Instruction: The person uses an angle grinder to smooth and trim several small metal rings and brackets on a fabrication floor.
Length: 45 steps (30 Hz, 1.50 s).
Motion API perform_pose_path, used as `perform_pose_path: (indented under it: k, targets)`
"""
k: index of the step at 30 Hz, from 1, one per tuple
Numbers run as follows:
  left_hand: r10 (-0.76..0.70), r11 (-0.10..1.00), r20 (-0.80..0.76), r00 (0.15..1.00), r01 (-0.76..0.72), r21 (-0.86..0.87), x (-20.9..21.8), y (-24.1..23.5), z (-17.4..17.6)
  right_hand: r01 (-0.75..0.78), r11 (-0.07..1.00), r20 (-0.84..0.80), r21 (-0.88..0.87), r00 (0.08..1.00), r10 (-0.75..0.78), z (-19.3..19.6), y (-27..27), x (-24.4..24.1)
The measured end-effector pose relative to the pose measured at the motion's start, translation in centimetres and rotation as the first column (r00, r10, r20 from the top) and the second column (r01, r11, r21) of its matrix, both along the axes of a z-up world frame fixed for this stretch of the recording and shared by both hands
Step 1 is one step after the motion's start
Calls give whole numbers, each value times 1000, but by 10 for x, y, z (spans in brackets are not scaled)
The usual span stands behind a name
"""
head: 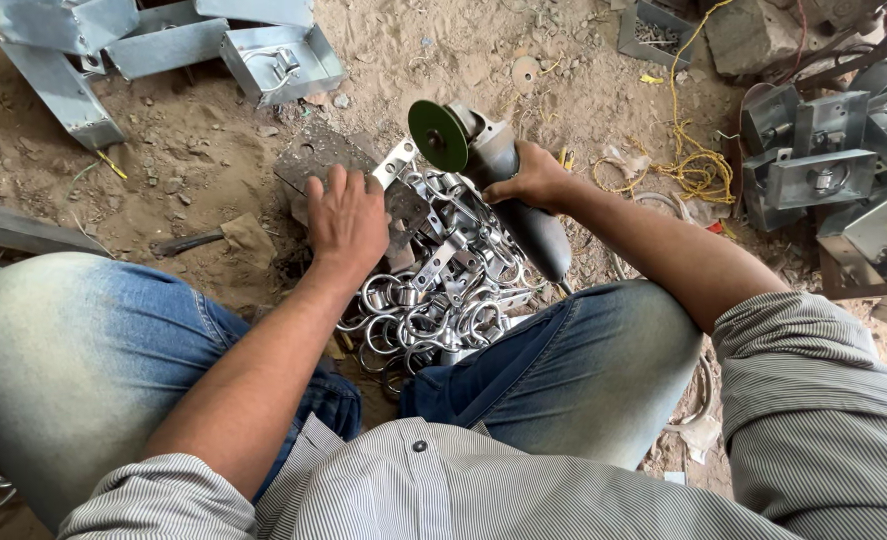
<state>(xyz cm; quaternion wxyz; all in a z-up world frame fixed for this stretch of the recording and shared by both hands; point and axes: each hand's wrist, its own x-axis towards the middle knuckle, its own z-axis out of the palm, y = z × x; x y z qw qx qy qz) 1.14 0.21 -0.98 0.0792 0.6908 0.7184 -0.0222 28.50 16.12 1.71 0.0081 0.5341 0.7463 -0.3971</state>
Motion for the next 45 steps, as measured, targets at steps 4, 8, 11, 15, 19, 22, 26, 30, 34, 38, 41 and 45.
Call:
perform_pose_path:
  k: [4,8,11,15,19,22,26,30,34,38,41,45]
  targets:
    - [91,990,73,993,-98,100,-9,-3,-12,3,1000,32,-16,999,-3,-9,0,-3]
    - [117,988,181,976,-133,81,-11,-5,-29,-34,999,97,3,995,33,-13,3,-7]
    - [115,988,186,976,-131,79,-11,-4,-36,-58,998,116,3,992,58,-14,4,-9]
    - [97,989,181,979,-116,94,-12,-3,-38,-20,998,113,-59,993,27,-14,3,-13]
    - [98,988,208,973,-119,94,-9,-2,-37,-33,997,91,-73,995,40,-14,3,-13]
    - [99,988,197,975,-120,98,-9,-2,-34,-53,997,91,-59,994,59,-13,3,-13]
    - [97,987,200,975,-120,104,-7,-4,-26,-61,998,147,-17,987,63,-11,3,-12]
    - [50,995,168,985,-64,78,-6,-7,-19,-95,995,141,37,986,89,-8,5,-15]
    - [45,995,115,992,-55,80,-4,-8,-15,-68,997,153,20,986,64,-5,6,-17]
    - [48,995,123,991,-59,81,-3,-8,-15,-83,995,156,48,985,75,-3,6,-17]
    - [59,997,150,987,-66,40,-2,-8,-16,-84,996,190,31,979,76,-1,6,-16]
    - [42,996,174,984,-54,66,-4,-6,-17,-94,996,205,-9,974,94,0,9,-16]
